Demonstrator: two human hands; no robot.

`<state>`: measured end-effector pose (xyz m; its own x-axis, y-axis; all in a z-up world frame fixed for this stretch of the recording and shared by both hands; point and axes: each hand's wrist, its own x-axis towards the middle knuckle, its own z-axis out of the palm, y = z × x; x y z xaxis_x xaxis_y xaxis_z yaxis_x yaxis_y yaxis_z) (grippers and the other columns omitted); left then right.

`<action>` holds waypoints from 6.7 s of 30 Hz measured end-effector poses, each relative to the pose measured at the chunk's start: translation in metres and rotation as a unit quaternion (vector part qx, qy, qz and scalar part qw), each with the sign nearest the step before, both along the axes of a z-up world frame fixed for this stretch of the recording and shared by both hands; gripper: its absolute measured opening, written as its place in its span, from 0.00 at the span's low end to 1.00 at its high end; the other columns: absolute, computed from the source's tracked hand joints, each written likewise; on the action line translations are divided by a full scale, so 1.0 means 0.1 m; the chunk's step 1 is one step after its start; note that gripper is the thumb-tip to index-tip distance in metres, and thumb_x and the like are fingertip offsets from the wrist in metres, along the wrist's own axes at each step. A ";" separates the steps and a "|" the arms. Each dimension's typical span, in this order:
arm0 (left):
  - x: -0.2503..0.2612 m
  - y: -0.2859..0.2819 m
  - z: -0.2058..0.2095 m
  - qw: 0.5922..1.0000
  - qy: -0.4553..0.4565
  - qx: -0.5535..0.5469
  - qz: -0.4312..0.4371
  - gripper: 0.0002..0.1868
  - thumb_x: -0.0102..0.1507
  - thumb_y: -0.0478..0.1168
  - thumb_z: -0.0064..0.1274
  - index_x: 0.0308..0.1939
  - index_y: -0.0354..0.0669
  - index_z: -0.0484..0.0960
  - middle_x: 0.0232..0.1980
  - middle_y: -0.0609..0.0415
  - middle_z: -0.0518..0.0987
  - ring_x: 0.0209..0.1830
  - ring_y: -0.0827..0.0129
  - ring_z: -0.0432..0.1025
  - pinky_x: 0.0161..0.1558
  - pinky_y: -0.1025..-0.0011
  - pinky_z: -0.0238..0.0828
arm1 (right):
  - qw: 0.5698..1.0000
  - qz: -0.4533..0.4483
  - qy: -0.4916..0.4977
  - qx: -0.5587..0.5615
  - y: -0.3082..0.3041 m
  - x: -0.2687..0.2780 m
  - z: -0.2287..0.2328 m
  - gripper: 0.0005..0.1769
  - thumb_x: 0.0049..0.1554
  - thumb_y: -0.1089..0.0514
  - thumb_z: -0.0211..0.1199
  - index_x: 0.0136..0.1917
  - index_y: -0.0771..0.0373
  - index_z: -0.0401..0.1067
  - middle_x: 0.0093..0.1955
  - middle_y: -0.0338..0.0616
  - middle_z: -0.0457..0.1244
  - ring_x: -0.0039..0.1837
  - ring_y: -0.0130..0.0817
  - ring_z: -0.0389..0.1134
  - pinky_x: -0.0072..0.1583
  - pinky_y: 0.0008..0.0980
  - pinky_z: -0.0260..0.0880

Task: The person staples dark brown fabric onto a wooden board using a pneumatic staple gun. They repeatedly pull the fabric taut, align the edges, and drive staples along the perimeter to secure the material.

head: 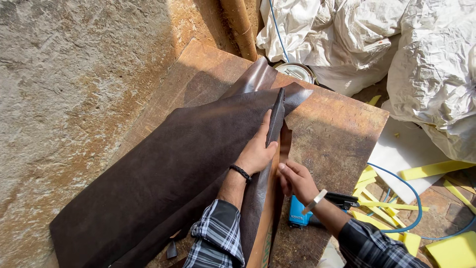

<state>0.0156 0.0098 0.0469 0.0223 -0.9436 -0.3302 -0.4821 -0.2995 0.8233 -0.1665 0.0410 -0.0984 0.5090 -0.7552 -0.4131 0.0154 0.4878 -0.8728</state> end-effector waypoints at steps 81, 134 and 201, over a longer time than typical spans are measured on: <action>-0.53 4.85 0.15 0.838 -0.234 -0.039 0.492 0.29 0.63 0.55 0.60 0.61 0.44 0.74 0.38 0.44 0.84 0.33 0.50 0.80 0.36 0.57 0.77 | 0.924 0.320 -0.115 0.173 2.71 0.96 1.15 0.22 0.54 0.56 0.60 0.60 0.66 0.66 0.30 0.38 0.54 0.34 0.35 0.57 0.41 0.41 0.64; 2.84 9.28 -1.38 0.674 -0.250 -0.085 0.690 0.14 0.59 0.41 0.65 0.49 0.48 0.88 0.44 0.49 0.86 0.41 0.60 0.81 0.42 0.64 0.77 | 0.902 0.323 -0.087 0.274 6.02 1.67 0.69 0.29 0.52 0.52 0.67 0.64 0.66 0.67 0.28 0.36 0.54 0.32 0.33 0.58 0.39 0.36 0.62; 0.08 7.81 -0.15 0.762 0.273 -0.345 0.475 0.24 0.74 0.53 0.38 0.61 0.39 0.78 0.54 0.48 0.83 0.52 0.67 0.78 0.51 0.71 0.76 | 0.883 0.243 -0.340 0.213 5.29 1.22 1.24 0.25 0.53 0.56 0.65 0.64 0.63 0.69 0.30 0.34 0.54 0.33 0.29 0.58 0.39 0.33 0.62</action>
